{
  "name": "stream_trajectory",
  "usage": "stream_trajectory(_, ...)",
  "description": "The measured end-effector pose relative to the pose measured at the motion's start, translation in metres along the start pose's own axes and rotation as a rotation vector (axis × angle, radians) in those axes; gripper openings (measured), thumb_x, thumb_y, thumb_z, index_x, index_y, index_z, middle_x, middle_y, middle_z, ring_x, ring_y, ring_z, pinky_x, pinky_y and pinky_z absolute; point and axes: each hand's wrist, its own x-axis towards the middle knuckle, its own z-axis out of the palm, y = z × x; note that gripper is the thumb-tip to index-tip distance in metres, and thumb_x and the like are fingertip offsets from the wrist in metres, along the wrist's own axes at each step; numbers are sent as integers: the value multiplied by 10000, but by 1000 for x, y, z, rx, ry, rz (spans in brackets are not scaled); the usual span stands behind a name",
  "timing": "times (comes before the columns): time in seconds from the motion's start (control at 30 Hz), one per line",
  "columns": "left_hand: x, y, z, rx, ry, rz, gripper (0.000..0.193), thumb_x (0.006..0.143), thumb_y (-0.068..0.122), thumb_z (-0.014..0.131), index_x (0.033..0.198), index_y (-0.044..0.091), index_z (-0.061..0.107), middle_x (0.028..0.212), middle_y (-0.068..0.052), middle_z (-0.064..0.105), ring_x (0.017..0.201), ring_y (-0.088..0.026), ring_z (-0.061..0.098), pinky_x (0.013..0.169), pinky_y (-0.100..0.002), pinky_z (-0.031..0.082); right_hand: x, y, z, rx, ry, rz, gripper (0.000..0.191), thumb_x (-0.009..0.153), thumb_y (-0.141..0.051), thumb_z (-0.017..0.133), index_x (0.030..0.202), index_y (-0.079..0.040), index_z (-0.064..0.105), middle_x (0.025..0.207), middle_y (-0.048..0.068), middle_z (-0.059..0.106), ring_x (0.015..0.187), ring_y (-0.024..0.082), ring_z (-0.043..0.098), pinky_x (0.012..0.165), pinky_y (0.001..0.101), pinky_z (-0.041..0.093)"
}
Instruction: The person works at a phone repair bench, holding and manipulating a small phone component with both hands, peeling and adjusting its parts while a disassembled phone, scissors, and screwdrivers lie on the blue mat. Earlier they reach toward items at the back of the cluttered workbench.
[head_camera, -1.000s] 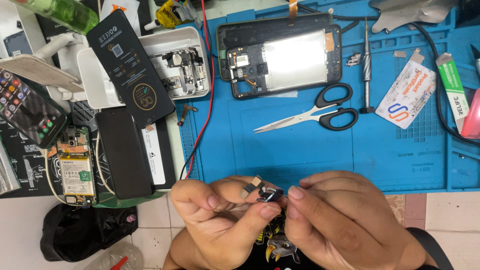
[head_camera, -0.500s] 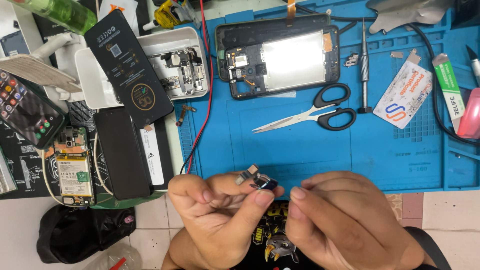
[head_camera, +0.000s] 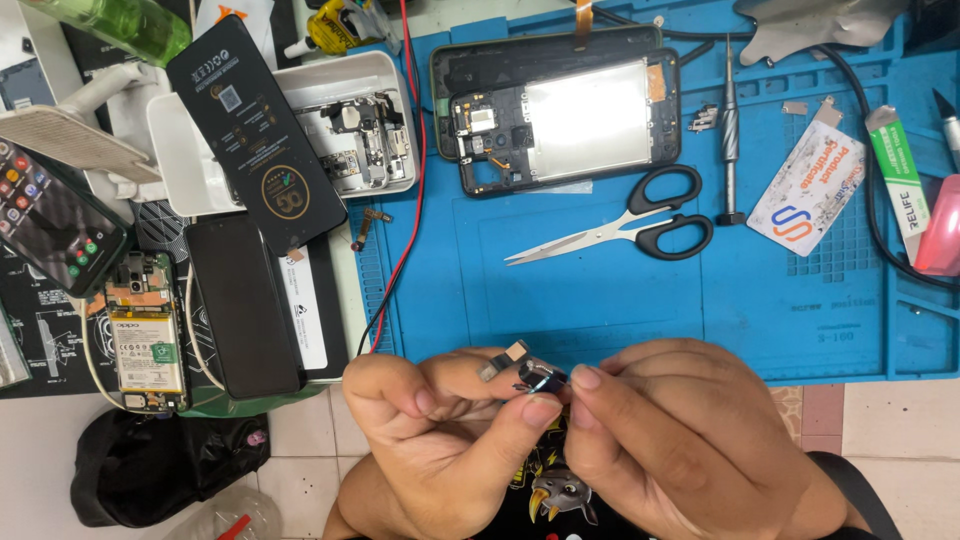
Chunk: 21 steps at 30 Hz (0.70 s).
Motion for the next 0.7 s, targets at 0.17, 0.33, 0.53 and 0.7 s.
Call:
stream_trajectory(0.17,2,-1,1,-17,-27,23,610,956,-263,679,1219,118,282,1150,-231,713,1070,-261,742,953,-392,636,-3,-5,-1,-18,0,56,321,839,16,778,1120,4,622,822,46,621,720,201,694,714,347,624)
stream_trajectory(0.33,2,-2,2,-4,3,29,625,930,-265,704,1183,112,276,1166,-182,706,1094,-274,739,962,-411,638,-3,-4,-4,-23,-55,38,338,833,20,800,1128,25,633,827,56,617,717,200,693,727,354,629)
stream_trajectory(0.53,2,-1,0,19,-22,22,620,918,-266,701,1159,109,270,1201,-168,702,1110,-272,729,989,-426,626,0,-10,-7,-49,-77,50,367,807,13,821,1123,30,635,853,74,628,743,223,705,749,382,630)
stream_trajectory(0.7,2,-3,0,69,-9,35,624,918,-267,708,1171,106,277,1157,-175,719,1081,-266,730,972,-407,616,1,-5,-8,-53,-107,-19,388,804,25,833,1132,53,627,890,84,624,755,225,704,755,386,630)
